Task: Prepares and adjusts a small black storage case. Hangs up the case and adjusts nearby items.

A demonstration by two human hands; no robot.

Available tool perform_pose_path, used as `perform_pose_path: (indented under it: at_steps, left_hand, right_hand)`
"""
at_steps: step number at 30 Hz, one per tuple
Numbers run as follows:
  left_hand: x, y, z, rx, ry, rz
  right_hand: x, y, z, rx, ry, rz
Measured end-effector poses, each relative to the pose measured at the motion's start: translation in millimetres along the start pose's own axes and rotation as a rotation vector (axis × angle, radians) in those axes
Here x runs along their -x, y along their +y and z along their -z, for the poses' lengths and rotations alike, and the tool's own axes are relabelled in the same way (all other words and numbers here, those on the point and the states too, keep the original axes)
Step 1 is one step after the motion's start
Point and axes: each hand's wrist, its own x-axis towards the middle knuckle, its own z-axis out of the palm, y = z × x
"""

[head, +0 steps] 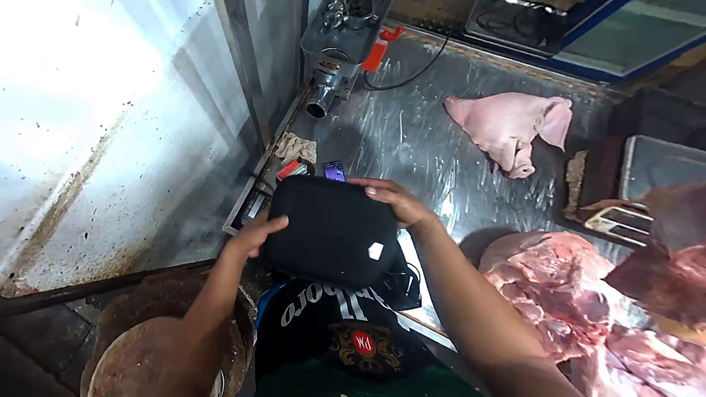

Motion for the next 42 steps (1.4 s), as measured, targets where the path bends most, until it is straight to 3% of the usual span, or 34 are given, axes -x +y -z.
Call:
perform_pose_path:
  at_steps: [3, 5, 9, 14, 19, 22, 26, 29, 33, 35, 42]
  left_hand:
    - [7.1, -53.5, -0.8, 0.161, 0.213, 0.082]
    - [11.4, -82.7, 0.4, 0.222, 0.309, 0.14]
    - [3.5, -119.7, 3.0, 0.158, 0.337, 0.142]
    - [-45.2, -132.3, 5.2, -0.27, 0.308, 0.117]
    - [-89.0, -125.5, -1.1, -0.81, 0.251, 0.204]
    - [-91.0, -116.6, -12.1, -0.958, 0.246, 0.199]
    - [-72.1, -107.3, -27.0, -1.255, 0.272, -0.001]
    - [-56.2, -114.6, -40.0, -1.358, 0.025, -0.177]
    - [-66.7, -155.8, -50.2, -1.457, -0.301, -0.594]
    - [-73.9, -170.6, -53.9, -1.523, -0.408, -0.674]
    - [-75.4, -193.2, -59.2, -1.511, -0.344, -0.788]
  right_hand:
    - [-11.7, 43.6, -20.4, -0.092, 0.22, -0.164]
    - [-4.3, 78.4, -36.2, -0.13, 0.246, -0.264]
    - [12.5, 146.2, -57.4, -0.084, 0.393, -0.43]
    - [23.8, 193.6, -56.7, -0.114, 0.579, -0.539]
    - [32.0, 198.0, -48.0, -0.017, 0.638, -0.523]
    - [37.6, 195.5, -44.1, 0.04, 0.612, -0.584]
    - [43.4, 191.1, -40.9, 0.144, 0.606, -0.668]
    - [46.0, 186.4, -38.7, 0.169, 0.592, -0.71]
    - [41.0, 180.3, -33.7, 0.199, 0.561, -0.772]
    - [37.6, 179.4, -29.0, 0.196, 0.537, -0.802]
    - [38.5, 178.3, -24.5, 0.158, 0.498, -0.856]
